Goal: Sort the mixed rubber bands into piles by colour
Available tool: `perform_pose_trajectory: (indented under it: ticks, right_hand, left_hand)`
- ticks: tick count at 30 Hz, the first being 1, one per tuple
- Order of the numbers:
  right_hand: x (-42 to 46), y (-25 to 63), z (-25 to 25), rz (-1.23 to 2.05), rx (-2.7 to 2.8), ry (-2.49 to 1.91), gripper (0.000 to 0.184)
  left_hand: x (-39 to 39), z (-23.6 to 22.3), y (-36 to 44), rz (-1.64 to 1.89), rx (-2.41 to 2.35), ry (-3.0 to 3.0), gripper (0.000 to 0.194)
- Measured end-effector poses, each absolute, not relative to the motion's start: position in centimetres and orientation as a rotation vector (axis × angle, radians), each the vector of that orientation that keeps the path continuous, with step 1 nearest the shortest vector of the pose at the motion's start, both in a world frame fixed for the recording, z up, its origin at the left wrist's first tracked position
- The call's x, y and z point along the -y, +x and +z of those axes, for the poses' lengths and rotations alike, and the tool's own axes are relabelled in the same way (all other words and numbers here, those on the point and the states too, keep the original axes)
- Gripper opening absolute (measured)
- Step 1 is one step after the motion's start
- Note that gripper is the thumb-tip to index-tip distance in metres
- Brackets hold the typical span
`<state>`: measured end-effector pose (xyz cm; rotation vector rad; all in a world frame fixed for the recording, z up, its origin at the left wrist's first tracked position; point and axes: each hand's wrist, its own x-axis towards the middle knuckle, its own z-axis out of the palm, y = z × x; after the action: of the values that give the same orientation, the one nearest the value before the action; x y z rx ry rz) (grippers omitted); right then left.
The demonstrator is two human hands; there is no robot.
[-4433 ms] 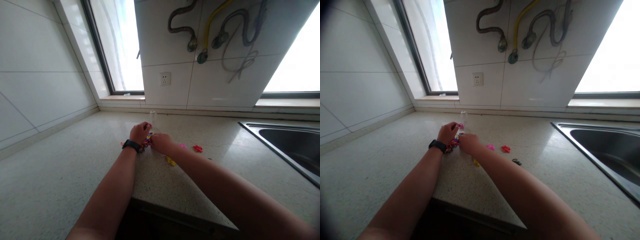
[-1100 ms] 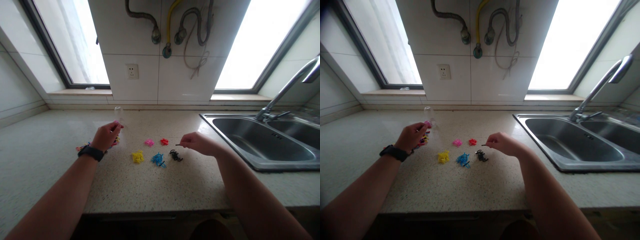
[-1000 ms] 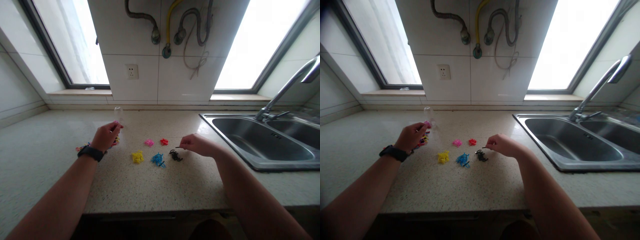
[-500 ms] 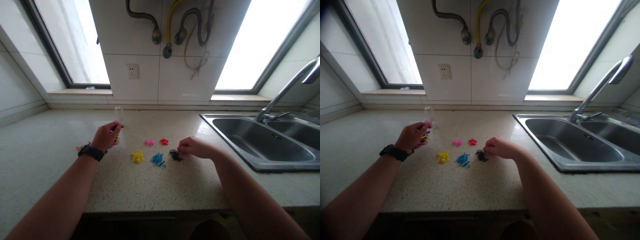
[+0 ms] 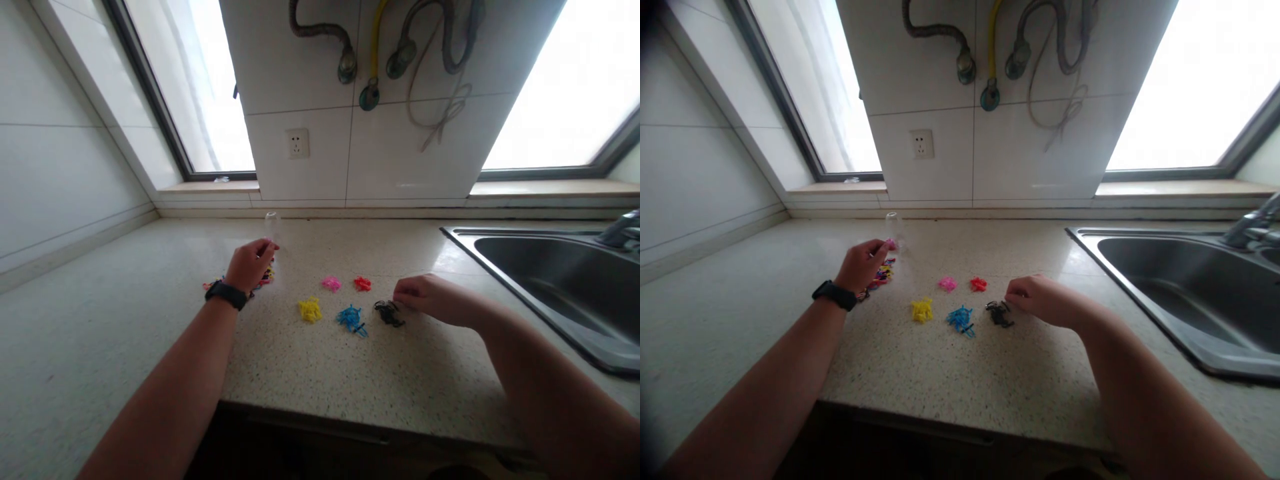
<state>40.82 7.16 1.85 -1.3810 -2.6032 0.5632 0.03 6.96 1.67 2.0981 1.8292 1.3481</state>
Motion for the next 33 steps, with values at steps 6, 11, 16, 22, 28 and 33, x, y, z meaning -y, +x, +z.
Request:
perform_pose_trajectory:
  ticks: [6, 11, 16, 22, 28, 33]
  right_hand:
    - [-7.0, 40.66, 2.24, 0.57, 2.655, -1.358, 0.026]
    - [-6.61, 40.43, 2.6, 0.597, 2.65, -1.357, 0.026]
    - [-6.32, 40.16, 2.83, 0.628, 2.657, -1.33, 0.026]
    - [-6.41, 40.19, 2.7, 0.638, 2.646, -1.321, 0.027]
    - [-6.52, 40.31, 2.56, 0.601, 2.653, -1.337, 0.027]
    - [-6.76, 40.54, 2.27, 0.559, 2.658, -1.339, 0.026]
  left_hand:
    - [-6.98, 1.58, 0.03, 1.35, -1.805, 2.111, 0.037]
    - [-7.14, 1.43, -0.17, 1.337, -1.819, 2.148, 0.035]
    - [-7.15, 1.37, -0.22, 1.342, -1.84, 2.133, 0.035]
    - [-7.1, 1.39, -0.19, 1.35, -1.837, 2.128, 0.033]
    - [-7.05, 1.55, -0.28, 1.359, -1.835, 2.141, 0.033]
    - [-6.97, 1.73, -0.37, 1.371, -1.843, 2.121, 0.035]
